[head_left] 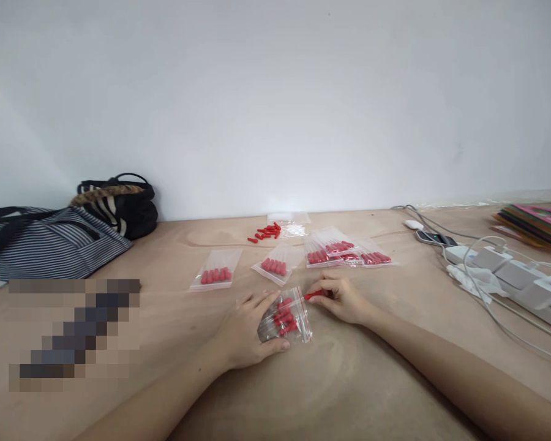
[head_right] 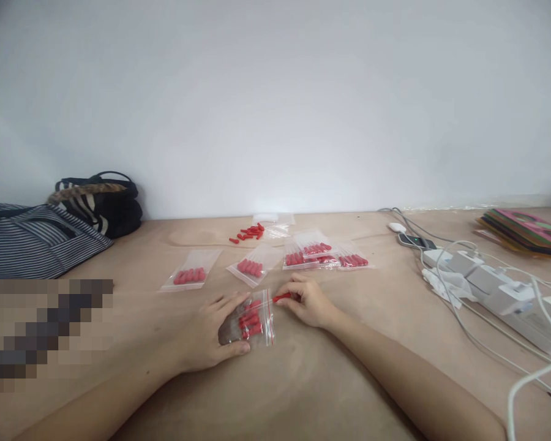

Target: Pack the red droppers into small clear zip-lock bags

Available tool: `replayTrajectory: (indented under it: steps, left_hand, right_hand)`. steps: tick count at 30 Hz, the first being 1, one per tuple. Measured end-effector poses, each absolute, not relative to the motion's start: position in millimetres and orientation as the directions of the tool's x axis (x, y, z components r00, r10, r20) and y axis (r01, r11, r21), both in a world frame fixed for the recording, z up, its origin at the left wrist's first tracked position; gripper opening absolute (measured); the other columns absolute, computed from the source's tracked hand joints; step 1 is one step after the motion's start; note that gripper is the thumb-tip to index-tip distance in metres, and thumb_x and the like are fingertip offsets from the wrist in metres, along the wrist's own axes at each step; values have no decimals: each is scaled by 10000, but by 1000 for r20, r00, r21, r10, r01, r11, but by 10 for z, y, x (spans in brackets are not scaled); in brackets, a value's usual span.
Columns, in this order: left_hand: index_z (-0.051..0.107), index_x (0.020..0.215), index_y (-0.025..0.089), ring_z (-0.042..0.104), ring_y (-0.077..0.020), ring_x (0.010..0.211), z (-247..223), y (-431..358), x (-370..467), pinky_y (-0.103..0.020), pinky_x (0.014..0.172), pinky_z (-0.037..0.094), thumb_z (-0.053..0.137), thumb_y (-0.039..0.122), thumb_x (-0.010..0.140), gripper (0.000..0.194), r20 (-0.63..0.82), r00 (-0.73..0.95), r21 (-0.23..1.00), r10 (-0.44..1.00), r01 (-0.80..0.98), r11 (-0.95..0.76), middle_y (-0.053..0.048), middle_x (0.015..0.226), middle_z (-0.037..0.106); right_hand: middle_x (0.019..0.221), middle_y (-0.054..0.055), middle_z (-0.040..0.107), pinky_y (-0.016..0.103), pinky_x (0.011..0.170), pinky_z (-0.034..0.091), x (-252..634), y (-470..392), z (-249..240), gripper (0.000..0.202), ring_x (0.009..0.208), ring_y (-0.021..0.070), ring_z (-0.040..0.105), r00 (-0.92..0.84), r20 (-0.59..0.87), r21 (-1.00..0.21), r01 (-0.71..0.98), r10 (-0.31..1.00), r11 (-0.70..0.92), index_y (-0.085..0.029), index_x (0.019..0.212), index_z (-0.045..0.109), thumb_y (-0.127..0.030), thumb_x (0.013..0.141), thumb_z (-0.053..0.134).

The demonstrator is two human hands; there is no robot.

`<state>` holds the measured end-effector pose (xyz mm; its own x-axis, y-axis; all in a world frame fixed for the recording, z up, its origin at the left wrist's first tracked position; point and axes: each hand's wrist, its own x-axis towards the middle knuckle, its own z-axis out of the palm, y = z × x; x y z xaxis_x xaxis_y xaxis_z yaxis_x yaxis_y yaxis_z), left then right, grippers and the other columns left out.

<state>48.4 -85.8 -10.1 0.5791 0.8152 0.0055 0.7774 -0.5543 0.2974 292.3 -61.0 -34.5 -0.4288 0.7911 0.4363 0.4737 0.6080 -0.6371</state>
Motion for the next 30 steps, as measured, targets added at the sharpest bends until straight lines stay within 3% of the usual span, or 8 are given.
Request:
replayTrajectory:
  steps: [7, 12, 16, 19, 22, 24, 27, 30]
  left_hand:
    - [340, 1328, 223, 353, -306, 1237, -146, -841, 481, -502, 1031, 251, 592, 572, 686, 773, 12, 585, 287, 811, 775, -563, -91, 1370, 372]
    - [352, 1322, 205, 364, -313, 1229, -173, -832, 465, -516, 1025, 249, 595, 565, 689, 768, 36, 596, 291, 802, 762, -579, -111, 1367, 371]
    - [358, 1313, 238, 394, -302, 1209, -178, -827, 459, -507, 1016, 268, 619, 538, 681, 747, 91, 617, 298, 782, 733, -612, -91, 1351, 402]
    - [324, 1329, 250, 404, -308, 1199, -169, -831, 463, -505, 1011, 272, 624, 522, 683, 763, 88, 619, 299, 781, 731, -613, -81, 1344, 413]
    - [248, 1360, 257, 412, -331, 1183, -151, -845, 473, -519, 988, 293, 634, 498, 682, 817, 67, 592, 309, 803, 753, -581, -86, 1337, 420]
    - [194, 1375, 251, 427, -335, 1164, -142, -855, 476, -518, 960, 330, 651, 476, 672, 867, 62, 578, 326, 814, 759, -564, -95, 1320, 435]
    - [122, 1389, 223, 390, -332, 1192, -147, -859, 461, -500, 944, 359, 673, 471, 656, 949, 88, 572, 347, 816, 750, -563, -118, 1352, 377]
    - [106, 1390, 230, 321, -322, 1242, -167, -845, 423, -473, 967, 348, 667, 518, 657, 967, 128, 592, 349, 796, 724, -595, -121, 1408, 265]
  right_hand:
    - [755, 28, 555, 241, 557, 429, 2687, -578, -399, 129, 601, 103, 503, -389, 440, -723, 380, 809, 576, -178, 859, 643, -226, 746, 602]
    - [755, 21, 611, 254, 613, 455, 2572, -594, -443, 200, 647, 110, 558, -373, 267, -916, 190, 889, 355, -166, 904, 569, -228, 718, 609]
    - [734, 15, 633, 267, 631, 460, 2541, -507, -446, 298, 650, 120, 580, -403, 122, -985, 62, 907, 160, -158, 827, 526, -278, 618, 700]
    - [704, -7, 603, 240, 579, 439, 2529, -419, -431, 363, 593, 100, 543, -406, 109, -984, 83, 907, 155, -155, 844, 532, -277, 570, 734]
    - [893, 18, 583, 212, 536, 404, 2524, -345, -381, 470, 549, 53, 459, -408, 200, -940, 175, 891, 291, -172, 980, 567, -256, 554, 748]
    - [952, 29, 576, 207, 511, 391, 2519, -307, -340, 447, 523, 39, 429, -531, 150, -939, 187, 834, 288, -178, 988, 597, -307, 583, 732]
    - [827, 22, 610, 218, 518, 405, 2519, -279, -304, 418, 538, 63, 480, -685, -7, -984, 135, 728, 117, -144, 904, 630, -435, 609, 694]
    - [671, -3, 608, 219, 535, 410, 2573, -313, -312, 402, 547, 78, 505, -655, -37, -989, 132, 755, 66, -127, 805, 642, -425, 553, 740]
